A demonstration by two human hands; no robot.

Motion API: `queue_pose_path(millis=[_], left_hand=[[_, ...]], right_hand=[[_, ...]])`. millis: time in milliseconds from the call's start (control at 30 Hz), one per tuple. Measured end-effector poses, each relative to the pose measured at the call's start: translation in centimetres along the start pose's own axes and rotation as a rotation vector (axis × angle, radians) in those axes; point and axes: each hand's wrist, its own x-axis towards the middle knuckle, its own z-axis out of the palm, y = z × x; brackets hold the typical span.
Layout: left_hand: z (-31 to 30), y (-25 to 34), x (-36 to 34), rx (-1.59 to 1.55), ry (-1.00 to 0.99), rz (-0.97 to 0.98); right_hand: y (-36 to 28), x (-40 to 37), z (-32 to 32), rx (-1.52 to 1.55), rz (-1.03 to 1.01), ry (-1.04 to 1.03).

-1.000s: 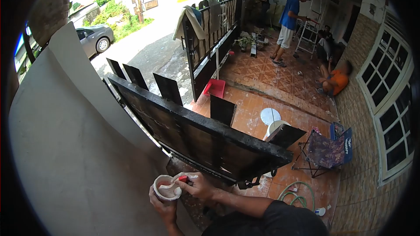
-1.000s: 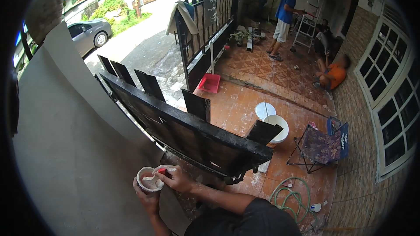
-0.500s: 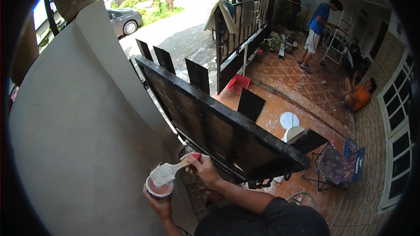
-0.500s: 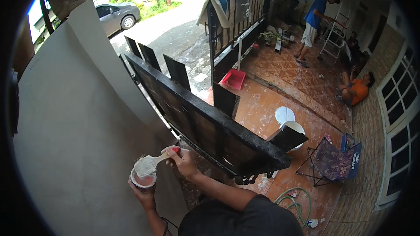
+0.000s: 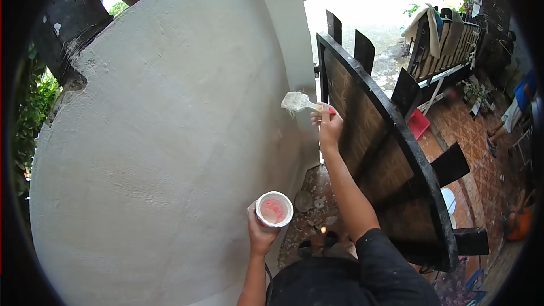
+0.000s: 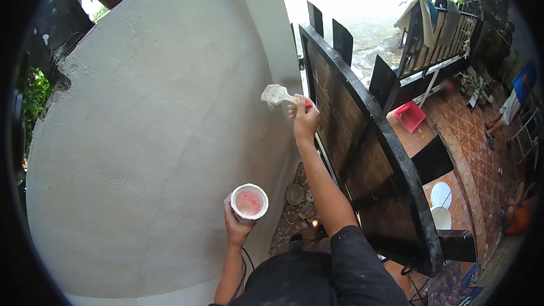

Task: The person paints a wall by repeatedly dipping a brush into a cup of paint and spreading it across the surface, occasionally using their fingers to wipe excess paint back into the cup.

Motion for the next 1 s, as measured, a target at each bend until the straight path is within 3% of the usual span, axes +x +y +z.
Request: queue_pose_path(millis=[33, 133, 233, 267, 333, 433, 467, 533, 600, 633, 733, 800, 900, 1000], left_hand=[[-0.3, 0.2, -0.2, 0.013, 0.005, -0.003], [-1.0, 0.6, -1.1, 0.048, -0.001, -0.06], [-1.7, 0.4, -1.4, 0.085, 0.068, -0.066], [-1.9, 0.0, -1.5, 0.048, 0.087, -0.091], [-2.1, -0.2, -1.5, 0.016, 0.103, -0.122], [-2.2, -0.1, -1.0, 0.082, 0.099, -0.13], [-1.9, 0.1, -0.7, 0.067, 0.102, -0.129], [-1.3, 0.1, -0.2, 0.052, 0.1, -0.125], [-0.8, -0.2, 0.2, 0.058, 0.083, -0.115], [-0.5, -0.2, 0.4, 0.058, 0.076, -0.112], [0.1, -0.1, 1.3, 0.032, 0.016, -0.111], [0.5, 0.0, 1.5, 0.04, 0.005, -0.12], [1.0, -0.3, 1.9, 0.032, 0.004, -0.064], [1.2, -1.7, 1.6, -0.009, 0.043, -0.063]], right_hand=[[0.4, 1.0, 1.4, -0.218, -0.102, 0.007], [-0.9, 2.6, 5.1, -0.315, -0.105, -0.079], [-3.2, 4.9, 7.8, 0.149, -0.042, -0.119], [-4.4, 5.2, 8.1, 0.15, -0.035, -0.117], [-5.8, 5.7, 8.4, 0.573, 0.074, -0.058], [-2.5, 5.5, 8.3, 0.703, 0.249, 0.04], [0.4, 5.3, 7.7, 0.656, 0.247, -0.016], [4.5, 3.4, 6.0, 0.512, 0.332, 0.071], [9.5, 3.1, 3.1, 0.261, 0.247, 0.104], [10.7, 2.8, 1.6, 0.263, 0.243, 0.11], [12.6, 2.6, -0.6, -0.158, 0.183, 0.114], [11.6, 3.3, 1.1, -0.175, 0.114, 0.087], [2.5, 4.1, 6.7, 0.009, -0.015, 0.056], [-4.7, 5.2, 9.4, 0.546, 0.025, -0.023]])
